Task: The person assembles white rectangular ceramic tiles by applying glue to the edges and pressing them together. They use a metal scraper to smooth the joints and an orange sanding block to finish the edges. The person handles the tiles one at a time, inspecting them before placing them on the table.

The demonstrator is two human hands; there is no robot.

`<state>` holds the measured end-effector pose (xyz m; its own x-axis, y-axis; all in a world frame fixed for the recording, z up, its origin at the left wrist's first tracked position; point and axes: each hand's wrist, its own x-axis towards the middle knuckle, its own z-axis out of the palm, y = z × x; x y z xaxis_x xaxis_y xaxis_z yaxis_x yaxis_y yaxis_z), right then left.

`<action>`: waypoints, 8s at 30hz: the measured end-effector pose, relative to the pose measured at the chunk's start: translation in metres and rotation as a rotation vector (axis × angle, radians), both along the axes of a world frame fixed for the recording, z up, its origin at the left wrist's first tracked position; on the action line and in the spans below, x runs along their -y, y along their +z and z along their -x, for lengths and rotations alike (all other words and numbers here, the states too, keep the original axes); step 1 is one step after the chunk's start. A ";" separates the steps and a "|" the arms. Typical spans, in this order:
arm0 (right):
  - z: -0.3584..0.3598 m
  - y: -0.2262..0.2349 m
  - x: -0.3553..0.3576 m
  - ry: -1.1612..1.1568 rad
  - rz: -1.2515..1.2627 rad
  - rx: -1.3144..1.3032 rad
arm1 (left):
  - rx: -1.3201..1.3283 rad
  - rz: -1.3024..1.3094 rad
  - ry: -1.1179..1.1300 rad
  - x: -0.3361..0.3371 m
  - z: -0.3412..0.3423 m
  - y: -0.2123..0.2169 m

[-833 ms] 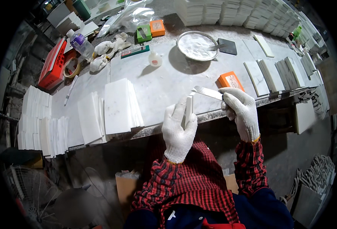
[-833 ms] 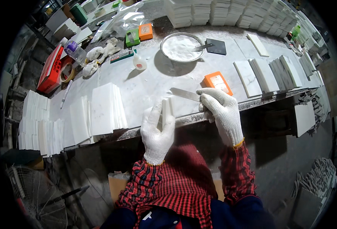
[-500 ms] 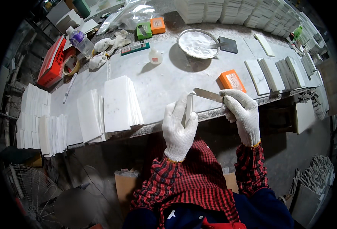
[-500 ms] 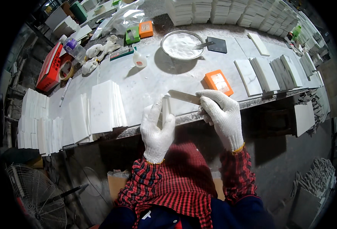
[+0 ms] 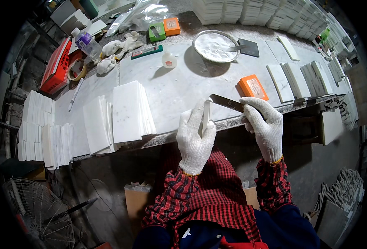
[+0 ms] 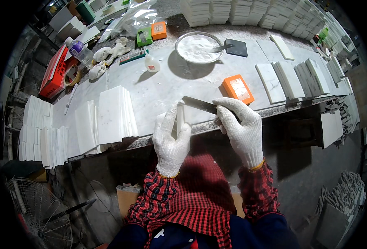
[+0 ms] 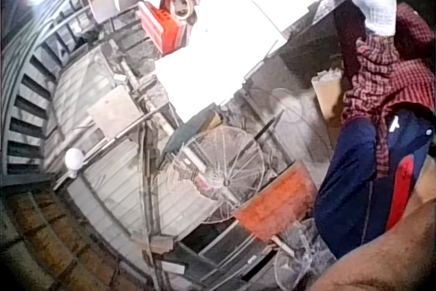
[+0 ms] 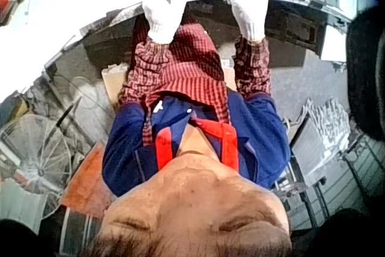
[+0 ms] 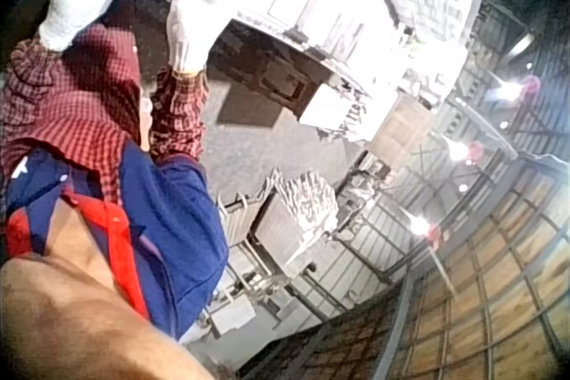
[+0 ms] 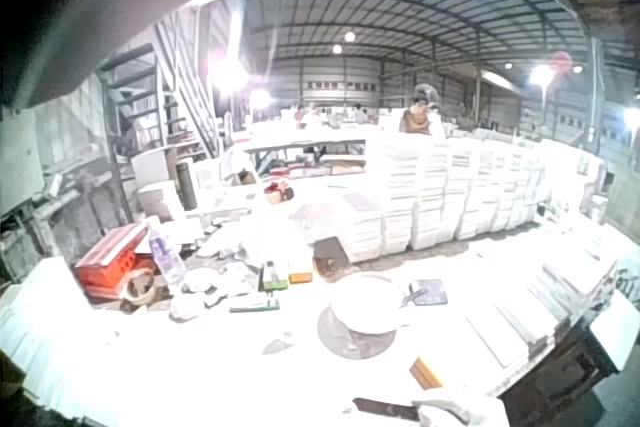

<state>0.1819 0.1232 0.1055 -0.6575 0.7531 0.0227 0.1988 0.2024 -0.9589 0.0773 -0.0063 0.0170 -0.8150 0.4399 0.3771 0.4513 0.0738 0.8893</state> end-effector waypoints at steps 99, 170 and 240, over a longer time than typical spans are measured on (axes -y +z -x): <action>0.221 -0.064 -0.063 0.613 -0.487 0.231 | -0.032 0.106 0.018 0.000 0.011 0.011; -0.003 0.017 -0.052 0.303 -0.070 0.230 | -0.032 0.173 -0.016 -0.004 0.005 0.010; 0.100 -0.042 -0.157 -0.083 0.188 -0.084 | -0.116 0.462 -0.300 -0.073 0.109 0.095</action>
<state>0.0820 0.2805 0.0638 -0.5947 0.8008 -0.0712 0.1256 0.0050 -0.9921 -0.0319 0.0666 0.1121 -0.5935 0.7868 0.1697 0.6051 0.2971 0.7386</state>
